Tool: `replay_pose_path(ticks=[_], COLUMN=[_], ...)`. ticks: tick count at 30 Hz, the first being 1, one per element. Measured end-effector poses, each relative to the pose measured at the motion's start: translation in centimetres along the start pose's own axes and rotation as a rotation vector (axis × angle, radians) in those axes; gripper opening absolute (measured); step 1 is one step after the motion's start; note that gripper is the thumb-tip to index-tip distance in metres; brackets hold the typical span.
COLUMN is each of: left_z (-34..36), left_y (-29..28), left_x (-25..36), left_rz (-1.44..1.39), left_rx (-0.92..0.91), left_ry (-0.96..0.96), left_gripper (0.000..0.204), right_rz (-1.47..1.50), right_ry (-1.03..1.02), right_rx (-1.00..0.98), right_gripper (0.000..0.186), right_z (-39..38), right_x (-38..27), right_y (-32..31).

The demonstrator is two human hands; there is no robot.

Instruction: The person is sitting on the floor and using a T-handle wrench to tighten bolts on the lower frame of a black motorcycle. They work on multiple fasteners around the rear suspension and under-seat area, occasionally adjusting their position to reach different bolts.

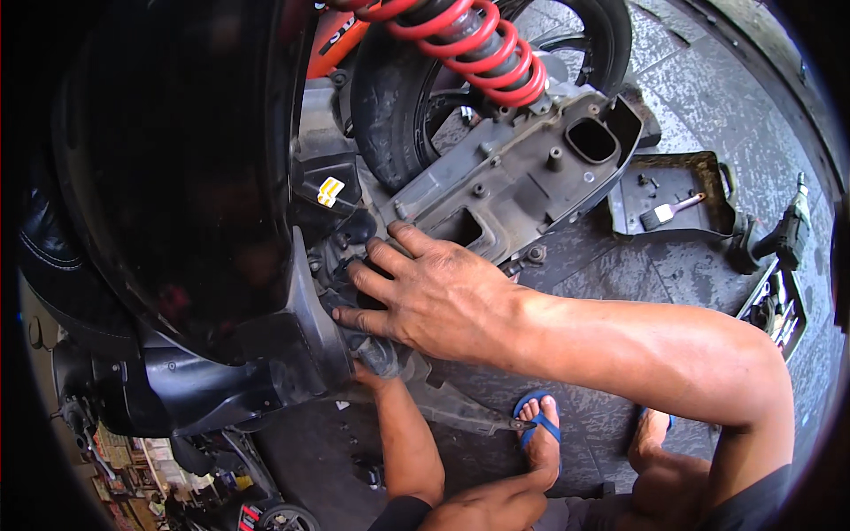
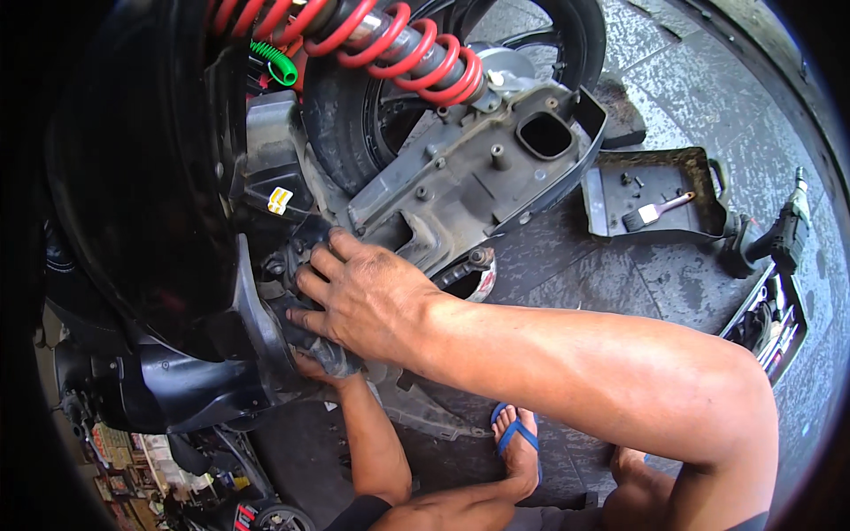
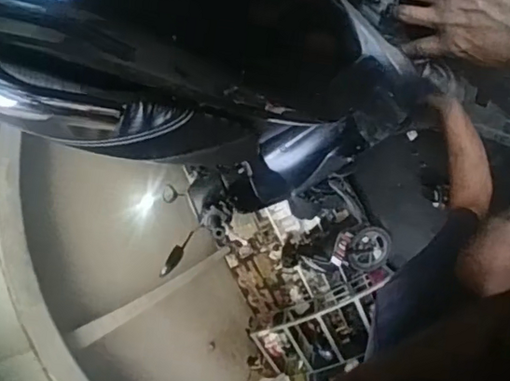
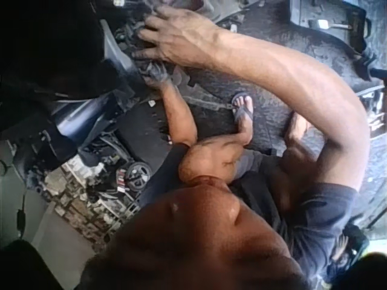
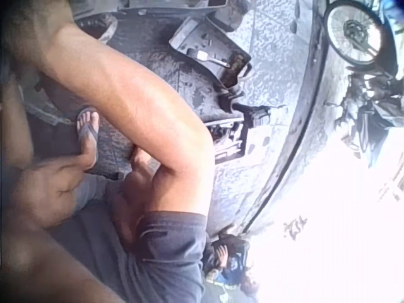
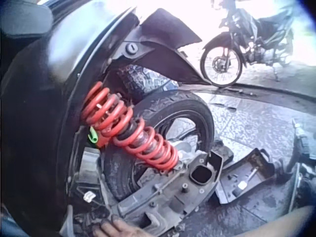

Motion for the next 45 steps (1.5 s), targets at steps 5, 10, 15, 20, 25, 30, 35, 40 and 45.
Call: replay_pose_path(ticks=[5,10,15,20,25,30,35,40,45], left_z=[0.4,-0.1,-0.6,-1.5,-3.4,-7.2,-6.5,-9.2,-11.2], left_y=[-0.1,-0.6,-0.4,-1.2,-2.1,-1.4,-3.4,-3.5,-2.2], left_x=[-0.8,-1.8,-2.0,-2.8,-4.3,-3.8,-0.3,-2.4,-4.4], left_rz=[-0.018,-0.036,-0.078,-0.11,-0.155,-0.323,-0.27,-0.541,-0.584], left_rx=[0.022,0.035,0.041,0.03,-0.002,-0.112,-0.071,-0.069,0.035], left_ry=[-0.052,-0.11,-0.159,-0.21,-0.278,-0.397,-0.244,-0.498,-0.641], left_gripper=[0.056,0.053,0.051,0.048,0.046,0.044,0.032,0.045,0.038], right_rz=[-0.1,-0.037,-0.092,-0.03,-0.06,-0.106,-0.106,-0.093,-0.043], right_ry=[-0.061,-0.048,-0.089,-0.243,-0.232,-0.241,-0.224,-0.206,-0.146], right_rx=[0.038,-0.006,0.074,0.02,-0.009,-0.074,-0.126,-0.062,-0.065], right_gripper=[0.044,0.043,0.04,0.031,0.027,0.024,0.028,0.025,0.03], right_z=[0.8,1.3,1.2,1.2,1.9,1.4,1.5,1.6,2.5], right_x=[-0.8,-0.8,-0.8,-1.9,-2.6,-1.8,-2.4,-4.0,-3.8], right_y=[1.0,1.5,1.4,2.5,2.3,2.0,2.4,3.7,4.2])
Point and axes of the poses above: each hand's wrist, its own z-axis towards the middle knuckle, its own y-axis out of the palm, x = y × z, the point moved 5 cm from there along z, towards the middle knuckle
